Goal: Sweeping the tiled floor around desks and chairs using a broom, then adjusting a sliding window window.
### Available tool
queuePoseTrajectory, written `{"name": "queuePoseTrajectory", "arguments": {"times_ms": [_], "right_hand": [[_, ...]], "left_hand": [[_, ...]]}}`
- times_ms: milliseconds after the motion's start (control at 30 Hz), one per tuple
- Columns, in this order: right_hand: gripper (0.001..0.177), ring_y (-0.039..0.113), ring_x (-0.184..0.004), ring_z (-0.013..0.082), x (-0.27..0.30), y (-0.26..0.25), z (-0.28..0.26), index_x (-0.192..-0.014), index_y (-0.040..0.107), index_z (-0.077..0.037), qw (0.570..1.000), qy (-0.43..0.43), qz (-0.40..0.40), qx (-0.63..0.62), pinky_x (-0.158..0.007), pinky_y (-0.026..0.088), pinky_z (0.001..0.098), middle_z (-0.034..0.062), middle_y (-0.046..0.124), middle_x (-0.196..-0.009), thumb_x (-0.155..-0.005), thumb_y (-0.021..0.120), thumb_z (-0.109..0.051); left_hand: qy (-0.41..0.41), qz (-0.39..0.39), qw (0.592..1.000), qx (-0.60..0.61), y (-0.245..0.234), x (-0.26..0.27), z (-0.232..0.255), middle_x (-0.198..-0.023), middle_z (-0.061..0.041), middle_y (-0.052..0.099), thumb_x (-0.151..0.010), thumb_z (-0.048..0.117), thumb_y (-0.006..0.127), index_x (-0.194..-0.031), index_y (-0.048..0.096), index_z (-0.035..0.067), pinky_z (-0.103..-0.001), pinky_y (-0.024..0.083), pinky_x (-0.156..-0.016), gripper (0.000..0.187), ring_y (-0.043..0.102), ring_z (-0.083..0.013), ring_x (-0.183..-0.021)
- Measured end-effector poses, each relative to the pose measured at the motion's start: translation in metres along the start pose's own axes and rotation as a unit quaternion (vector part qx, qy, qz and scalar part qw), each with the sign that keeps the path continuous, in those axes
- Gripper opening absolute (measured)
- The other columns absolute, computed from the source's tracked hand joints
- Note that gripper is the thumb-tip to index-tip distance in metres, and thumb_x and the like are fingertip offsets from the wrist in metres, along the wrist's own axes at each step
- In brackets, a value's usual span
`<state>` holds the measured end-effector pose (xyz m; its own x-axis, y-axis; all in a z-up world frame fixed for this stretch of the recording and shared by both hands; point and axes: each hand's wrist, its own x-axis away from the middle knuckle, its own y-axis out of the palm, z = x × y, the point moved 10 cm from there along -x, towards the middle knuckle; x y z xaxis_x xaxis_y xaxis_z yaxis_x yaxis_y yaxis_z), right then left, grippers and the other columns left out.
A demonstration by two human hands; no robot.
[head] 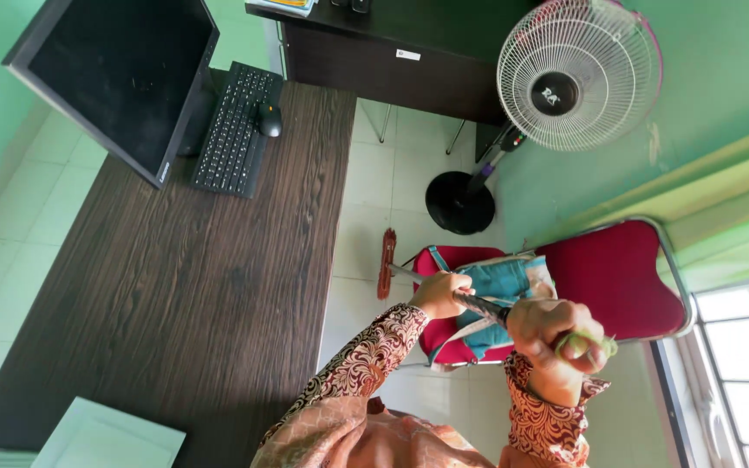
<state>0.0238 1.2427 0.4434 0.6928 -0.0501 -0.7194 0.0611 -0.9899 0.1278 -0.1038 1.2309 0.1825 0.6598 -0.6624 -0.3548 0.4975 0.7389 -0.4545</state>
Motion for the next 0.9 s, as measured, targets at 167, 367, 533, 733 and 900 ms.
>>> {"name": "queuePoseTrajectory", "arguments": {"times_ms": [167, 367, 533, 733, 900], "right_hand": [[0.026, 0.059, -0.058, 0.0184, -0.043, 0.017, 0.03, -0.076, 0.052, -0.006, 0.994, 0.035, -0.098, 0.042, -0.056, 0.048, 0.0334, 0.0034, 0.059, -0.066, -0.081, 0.078, -0.008], [0.031, 0.067, -0.084, 0.0258, -0.083, 0.001, 0.093, -0.079, 0.053, -0.009, 0.967, 0.096, -0.193, 0.137, -0.074, 0.056, 0.0369, 0.0047, 0.064, -0.076, -0.084, 0.082, -0.017], [0.03, 0.064, -0.098, 0.0277, -0.13, -0.053, 0.127, -0.089, 0.058, -0.01, 0.955, 0.084, -0.184, 0.215, -0.09, 0.054, 0.0411, 0.0074, 0.065, -0.095, -0.081, 0.082, -0.025], [0.037, 0.066, -0.093, 0.025, -0.155, -0.138, 0.196, -0.095, 0.059, -0.008, 0.951, 0.15, -0.115, 0.244, -0.081, 0.055, 0.0373, 0.0083, 0.06, -0.096, -0.077, 0.085, -0.026], [0.029, 0.059, -0.101, 0.0259, -0.179, -0.155, 0.227, -0.106, 0.053, -0.005, 0.981, 0.163, 0.042, 0.098, -0.095, 0.053, 0.0438, 0.0114, 0.058, -0.103, -0.091, 0.076, -0.015]], "left_hand": [[-0.031, 0.039, 0.999, 0.004, -0.022, -0.032, -0.041, -0.064, -0.013, 0.063, -0.09, 0.023, 0.065, -0.07, 0.055, 0.01, -0.048, 0.051, -0.06, 0.026, 0.066, -0.0366, -0.064], [-0.071, 0.085, 0.994, 0.023, -0.047, -0.074, -0.078, -0.063, -0.012, 0.062, -0.089, 0.021, 0.066, -0.071, 0.056, 0.01, -0.047, 0.05, -0.058, 0.023, 0.065, -0.0354, -0.06], [-0.096, 0.148, 0.984, 0.023, -0.051, -0.142, -0.121, -0.066, -0.013, 0.064, -0.089, 0.02, 0.067, -0.074, 0.057, 0.008, -0.045, 0.052, -0.058, 0.021, 0.066, -0.036, -0.063], [-0.087, 0.13, 0.988, 0.01, -0.041, -0.225, -0.15, -0.062, -0.013, 0.064, -0.088, 0.019, 0.071, -0.072, 0.056, 0.007, -0.045, 0.051, -0.055, 0.025, 0.067, -0.0352, -0.061], [-0.149, 0.211, 0.966, 0.014, -0.057, -0.263, -0.184, -0.056, -0.012, 0.058, -0.09, 0.022, 0.075, -0.071, 0.055, 0.006, -0.045, 0.048, -0.051, 0.032, 0.063, -0.0342, -0.054]]}}
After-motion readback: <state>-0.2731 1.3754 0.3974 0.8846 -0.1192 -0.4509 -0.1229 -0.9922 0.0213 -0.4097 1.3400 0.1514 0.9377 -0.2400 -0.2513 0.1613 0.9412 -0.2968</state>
